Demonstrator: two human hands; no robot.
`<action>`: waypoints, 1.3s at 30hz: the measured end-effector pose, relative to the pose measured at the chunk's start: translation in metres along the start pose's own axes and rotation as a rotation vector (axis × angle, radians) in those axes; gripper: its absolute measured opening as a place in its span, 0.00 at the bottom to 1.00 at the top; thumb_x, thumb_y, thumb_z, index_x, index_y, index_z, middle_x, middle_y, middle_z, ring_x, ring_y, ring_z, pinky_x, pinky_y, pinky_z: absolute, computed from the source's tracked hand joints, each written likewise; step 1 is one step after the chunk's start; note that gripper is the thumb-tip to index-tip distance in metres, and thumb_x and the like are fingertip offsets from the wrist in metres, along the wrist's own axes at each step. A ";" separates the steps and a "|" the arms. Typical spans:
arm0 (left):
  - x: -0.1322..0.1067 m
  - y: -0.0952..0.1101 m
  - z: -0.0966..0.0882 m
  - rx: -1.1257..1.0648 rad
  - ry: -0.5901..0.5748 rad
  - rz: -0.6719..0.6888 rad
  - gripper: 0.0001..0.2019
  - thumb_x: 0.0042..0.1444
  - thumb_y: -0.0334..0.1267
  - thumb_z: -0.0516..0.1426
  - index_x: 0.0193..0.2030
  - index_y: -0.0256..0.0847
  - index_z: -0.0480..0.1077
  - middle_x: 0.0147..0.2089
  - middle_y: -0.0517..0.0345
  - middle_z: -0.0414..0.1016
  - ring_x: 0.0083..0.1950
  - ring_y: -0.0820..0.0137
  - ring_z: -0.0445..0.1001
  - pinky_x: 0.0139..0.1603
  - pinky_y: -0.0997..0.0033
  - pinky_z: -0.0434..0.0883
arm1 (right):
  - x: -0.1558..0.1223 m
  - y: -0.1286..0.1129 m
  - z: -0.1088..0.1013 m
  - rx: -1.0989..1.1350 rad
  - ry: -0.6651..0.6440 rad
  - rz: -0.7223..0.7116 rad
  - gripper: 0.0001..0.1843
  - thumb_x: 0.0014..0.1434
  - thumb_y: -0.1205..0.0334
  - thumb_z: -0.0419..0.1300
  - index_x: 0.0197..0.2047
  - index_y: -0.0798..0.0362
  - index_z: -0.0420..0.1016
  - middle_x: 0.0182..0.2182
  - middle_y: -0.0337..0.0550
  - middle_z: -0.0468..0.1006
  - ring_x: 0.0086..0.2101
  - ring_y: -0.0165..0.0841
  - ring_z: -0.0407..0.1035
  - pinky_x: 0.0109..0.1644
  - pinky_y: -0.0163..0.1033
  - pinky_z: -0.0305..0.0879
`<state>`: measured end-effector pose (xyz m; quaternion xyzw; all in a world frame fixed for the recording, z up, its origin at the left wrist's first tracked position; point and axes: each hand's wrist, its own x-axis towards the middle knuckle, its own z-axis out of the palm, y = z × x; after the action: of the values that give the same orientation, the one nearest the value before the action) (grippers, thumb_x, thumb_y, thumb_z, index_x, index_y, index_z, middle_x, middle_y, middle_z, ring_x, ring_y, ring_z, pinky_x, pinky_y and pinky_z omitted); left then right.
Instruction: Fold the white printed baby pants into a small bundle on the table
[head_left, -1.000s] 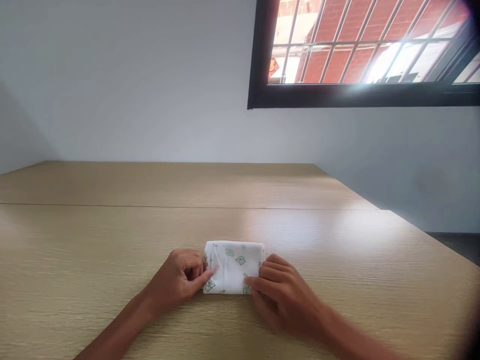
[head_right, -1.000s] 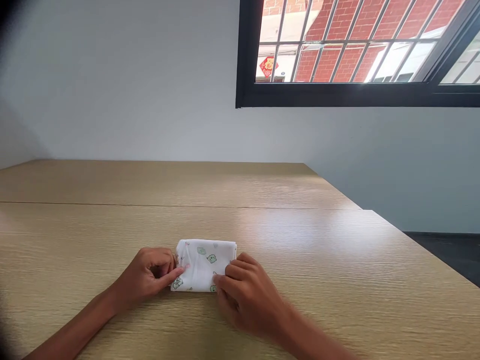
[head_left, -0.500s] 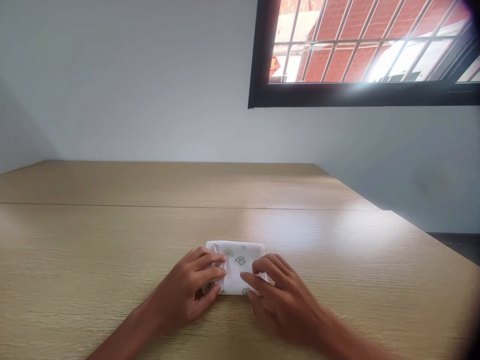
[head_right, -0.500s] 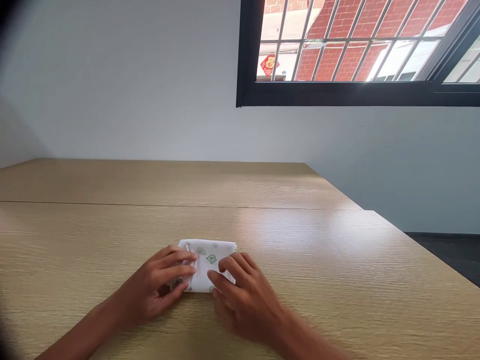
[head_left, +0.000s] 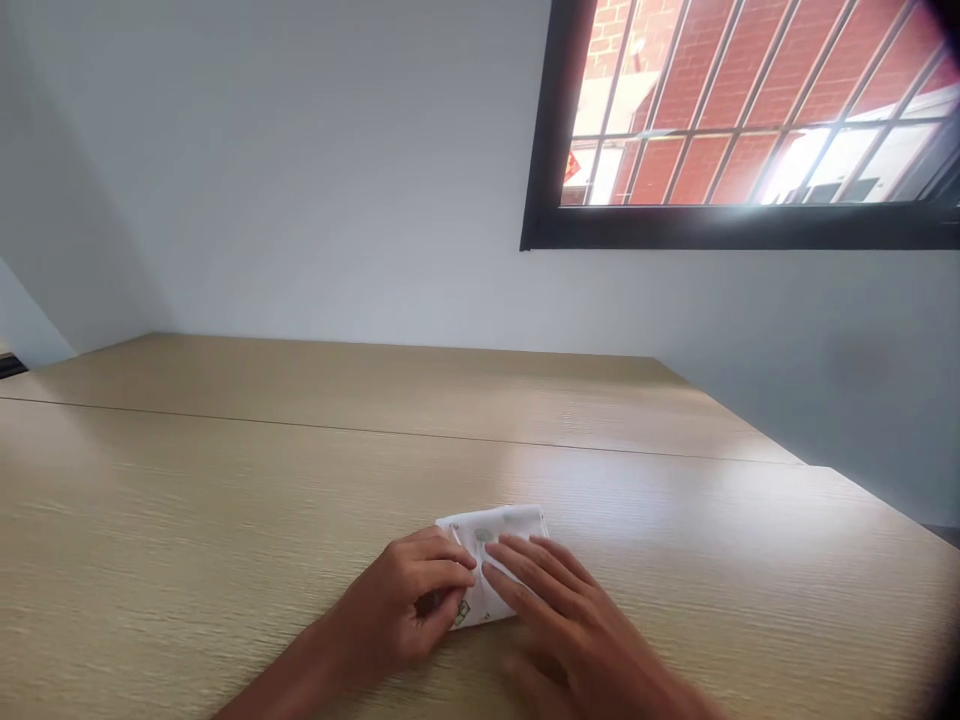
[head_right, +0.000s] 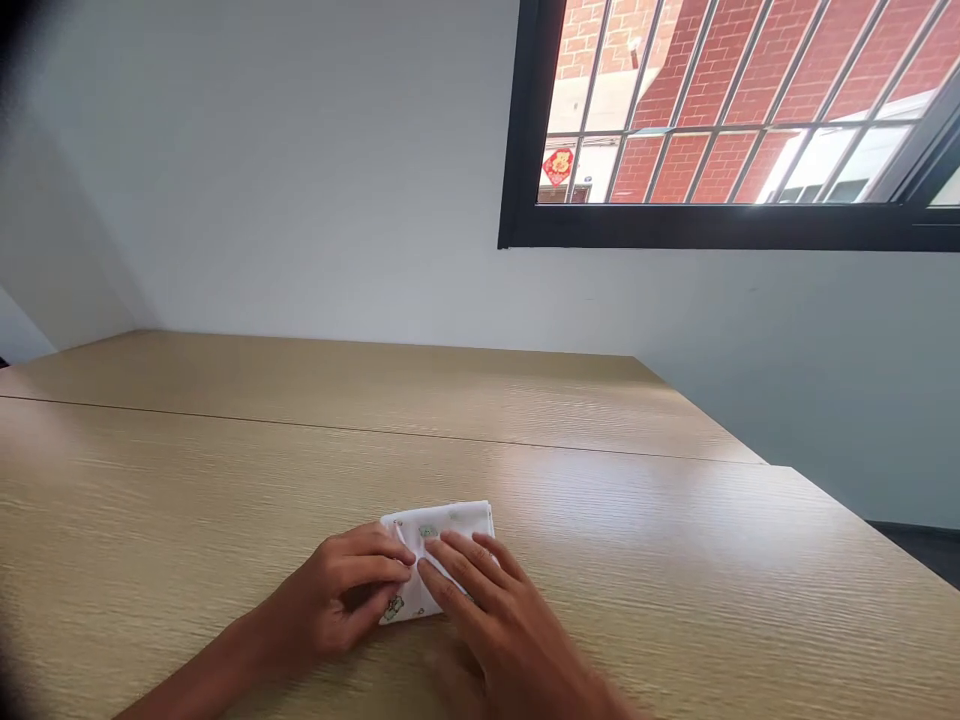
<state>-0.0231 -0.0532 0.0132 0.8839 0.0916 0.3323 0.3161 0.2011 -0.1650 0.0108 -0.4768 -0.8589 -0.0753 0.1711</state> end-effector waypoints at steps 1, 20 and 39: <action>0.000 0.001 -0.001 0.005 0.021 0.026 0.12 0.61 0.22 0.55 0.45 0.40 0.75 0.46 0.55 0.77 0.46 0.68 0.73 0.51 0.69 0.72 | 0.000 0.000 -0.001 0.004 -0.062 0.017 0.37 0.64 0.61 0.58 0.73 0.51 0.50 0.69 0.42 0.58 0.66 0.44 0.56 0.66 0.57 0.63; 0.002 0.004 -0.003 0.075 -0.075 -0.143 0.07 0.61 0.27 0.56 0.36 0.42 0.72 0.34 0.59 0.66 0.43 0.66 0.65 0.44 0.67 0.66 | 0.009 -0.008 -0.009 0.215 0.058 -0.020 0.19 0.63 0.68 0.56 0.57 0.52 0.71 0.52 0.43 0.79 0.51 0.39 0.73 0.64 0.50 0.64; -0.002 0.000 -0.013 -0.163 -0.185 -0.337 0.23 0.54 0.29 0.60 0.56 0.51 0.66 0.52 0.60 0.68 0.51 0.64 0.69 0.54 0.66 0.68 | 0.002 -0.005 -0.007 0.178 0.320 -0.076 0.16 0.63 0.74 0.54 0.53 0.56 0.71 0.49 0.53 0.74 0.47 0.40 0.69 0.52 0.49 0.69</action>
<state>-0.0332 -0.0475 0.0193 0.8543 0.1813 0.1985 0.4449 0.1972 -0.1682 0.0183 -0.4089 -0.8414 -0.0802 0.3442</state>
